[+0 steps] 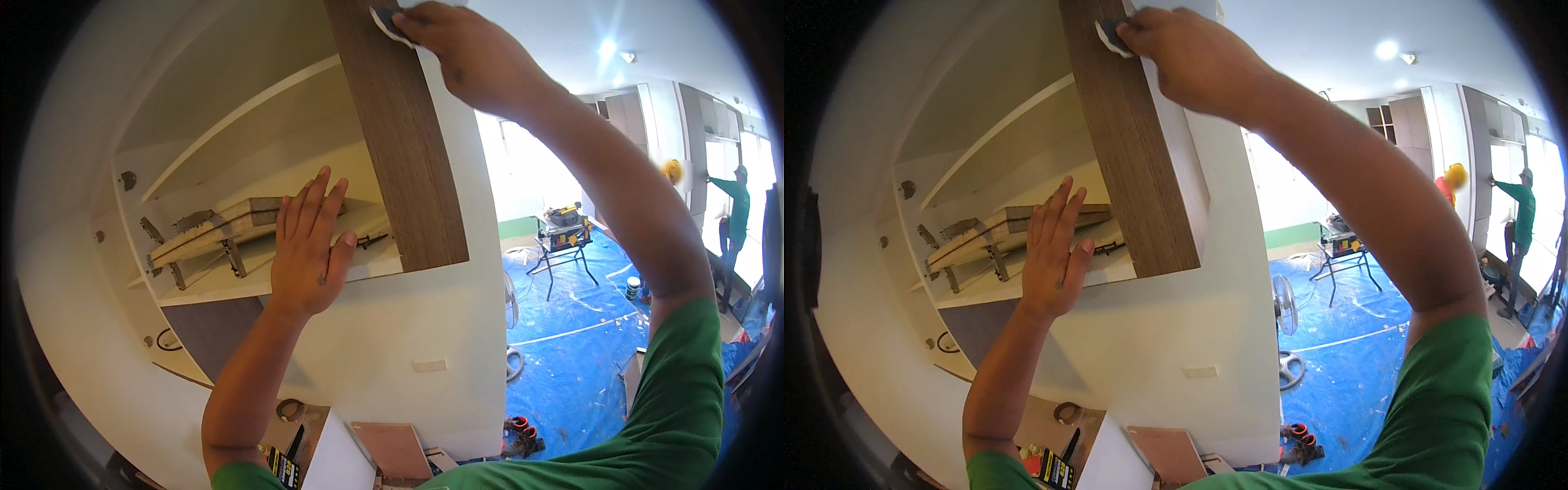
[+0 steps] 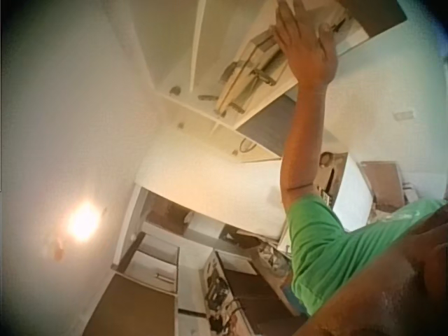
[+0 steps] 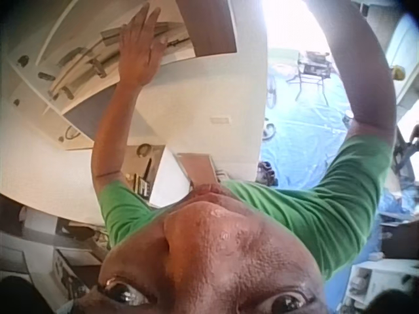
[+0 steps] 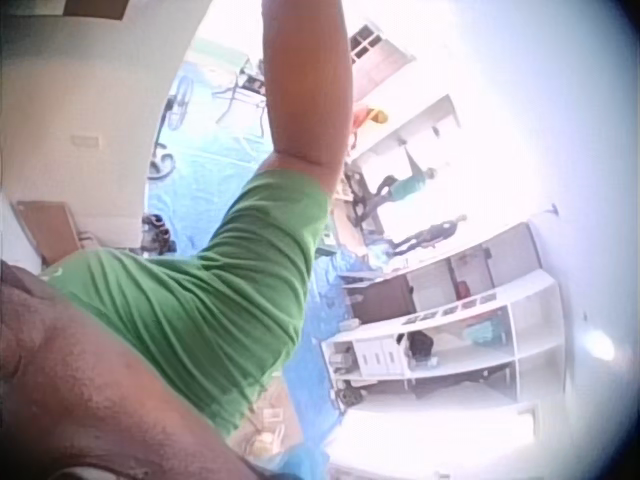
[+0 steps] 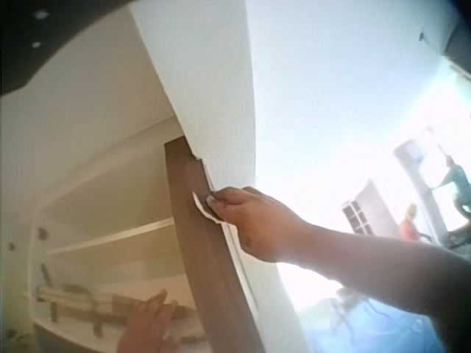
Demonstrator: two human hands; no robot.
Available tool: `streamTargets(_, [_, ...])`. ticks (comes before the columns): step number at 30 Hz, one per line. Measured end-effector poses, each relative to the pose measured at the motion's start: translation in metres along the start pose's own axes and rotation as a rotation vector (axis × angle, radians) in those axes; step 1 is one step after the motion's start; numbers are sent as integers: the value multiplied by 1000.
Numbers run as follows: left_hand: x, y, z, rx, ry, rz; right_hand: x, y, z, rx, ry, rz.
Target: The person installs a wooden cabinet door by aligning it with the frame, tapping it into place with a hammer, and smoothing the surface with a sanding block. The person uses a chisel to adjust the fit and a hammer to secure the door.
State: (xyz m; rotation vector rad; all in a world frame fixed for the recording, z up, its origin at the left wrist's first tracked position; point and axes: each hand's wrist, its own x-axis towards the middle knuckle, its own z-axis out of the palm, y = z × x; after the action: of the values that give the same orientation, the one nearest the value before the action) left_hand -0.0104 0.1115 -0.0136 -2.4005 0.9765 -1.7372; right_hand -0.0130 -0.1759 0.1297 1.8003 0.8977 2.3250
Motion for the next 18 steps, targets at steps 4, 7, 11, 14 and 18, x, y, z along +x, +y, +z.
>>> streamTargets(4, [2, 2, 5, -19, -8, -12, 57, 16, -11, 158, -127, 84])
streamTargets(7, [-2, -1, 8, -57, 11, -9, 64, 21, -13, 169, -181, 97])
streamTargets(11, [0, -2, 11, -35, 10, 22, 15, 3, -13, 20, -266, 180])
streamTargets(14, [-5, -6, -2, 17, 4, 21, -56, -19, -7, 17, -96, -91])
streamTargets(18, [-4, -4, -5, -18, -24, 17, -55, -23, -13, 46, -107, -71])
